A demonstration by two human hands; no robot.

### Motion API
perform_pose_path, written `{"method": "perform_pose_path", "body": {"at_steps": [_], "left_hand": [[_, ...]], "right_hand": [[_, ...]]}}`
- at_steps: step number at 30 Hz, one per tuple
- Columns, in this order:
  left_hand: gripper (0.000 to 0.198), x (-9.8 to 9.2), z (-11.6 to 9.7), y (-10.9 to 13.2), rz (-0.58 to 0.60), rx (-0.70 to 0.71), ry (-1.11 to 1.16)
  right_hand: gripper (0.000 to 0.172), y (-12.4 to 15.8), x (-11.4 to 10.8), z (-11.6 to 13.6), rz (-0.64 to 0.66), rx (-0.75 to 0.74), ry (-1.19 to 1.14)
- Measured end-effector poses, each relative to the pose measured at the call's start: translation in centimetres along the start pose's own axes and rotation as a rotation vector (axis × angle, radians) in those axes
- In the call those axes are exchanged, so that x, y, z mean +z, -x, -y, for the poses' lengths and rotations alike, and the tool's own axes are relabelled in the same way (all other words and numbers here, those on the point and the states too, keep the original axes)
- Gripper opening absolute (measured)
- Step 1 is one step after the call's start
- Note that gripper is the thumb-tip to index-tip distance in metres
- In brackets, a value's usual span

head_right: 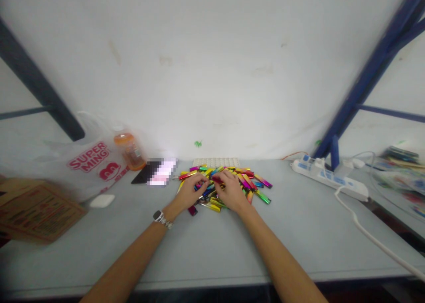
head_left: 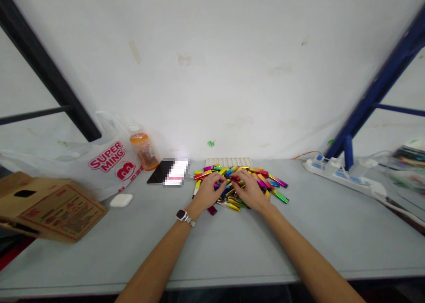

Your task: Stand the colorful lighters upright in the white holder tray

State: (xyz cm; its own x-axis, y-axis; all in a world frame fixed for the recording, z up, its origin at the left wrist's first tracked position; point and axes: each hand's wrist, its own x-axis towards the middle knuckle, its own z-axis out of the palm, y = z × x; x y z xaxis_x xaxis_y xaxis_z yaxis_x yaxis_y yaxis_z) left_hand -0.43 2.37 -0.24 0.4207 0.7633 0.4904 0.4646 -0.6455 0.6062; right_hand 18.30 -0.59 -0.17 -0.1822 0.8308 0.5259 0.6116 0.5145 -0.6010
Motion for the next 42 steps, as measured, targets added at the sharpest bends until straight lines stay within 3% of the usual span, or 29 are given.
{"method": "perform_pose_path", "body": {"at_steps": [7,11,14,25,31,35,42], "left_hand": [[0.015,-0.5,-1.5,0.0,-0.077,0.039,0.054],[0.016,-0.6,-2.2,0.3,-0.061,0.054,0.086],[0.018,-0.6,-2.1,0.7,-0.038,0.066,0.075],[0.014,-0.2,-2.7,0.9,-0.024,0.164,0.114],[0.012,-0.4,-2.5,0.8,-0.105,0.039,0.148],[0.011,-0.6,-2.4,0.6,-0.166,-0.016,0.187],[0.011,0.3,-1.8,0.8,-0.104,-0.019,0.178]], "right_hand": [[0.019,1.0,2.7,1.4,-0.110,0.259,-0.667],[0.025,0.8,3.4,1.9,-0.047,0.460,-1.036],[0.026,0.8,3.5,2.0,-0.004,0.507,-1.151],[0.042,-0.1,4.0,2.9,-0.203,0.529,-0.955],[0.040,-2.0,5.9,2.4,-0.341,0.519,-0.833],[0.035,-2.9,6.9,3.0,-0.388,0.431,-0.769],[0.028,-1.3,6.3,2.7,-0.384,0.323,-0.635]]}}
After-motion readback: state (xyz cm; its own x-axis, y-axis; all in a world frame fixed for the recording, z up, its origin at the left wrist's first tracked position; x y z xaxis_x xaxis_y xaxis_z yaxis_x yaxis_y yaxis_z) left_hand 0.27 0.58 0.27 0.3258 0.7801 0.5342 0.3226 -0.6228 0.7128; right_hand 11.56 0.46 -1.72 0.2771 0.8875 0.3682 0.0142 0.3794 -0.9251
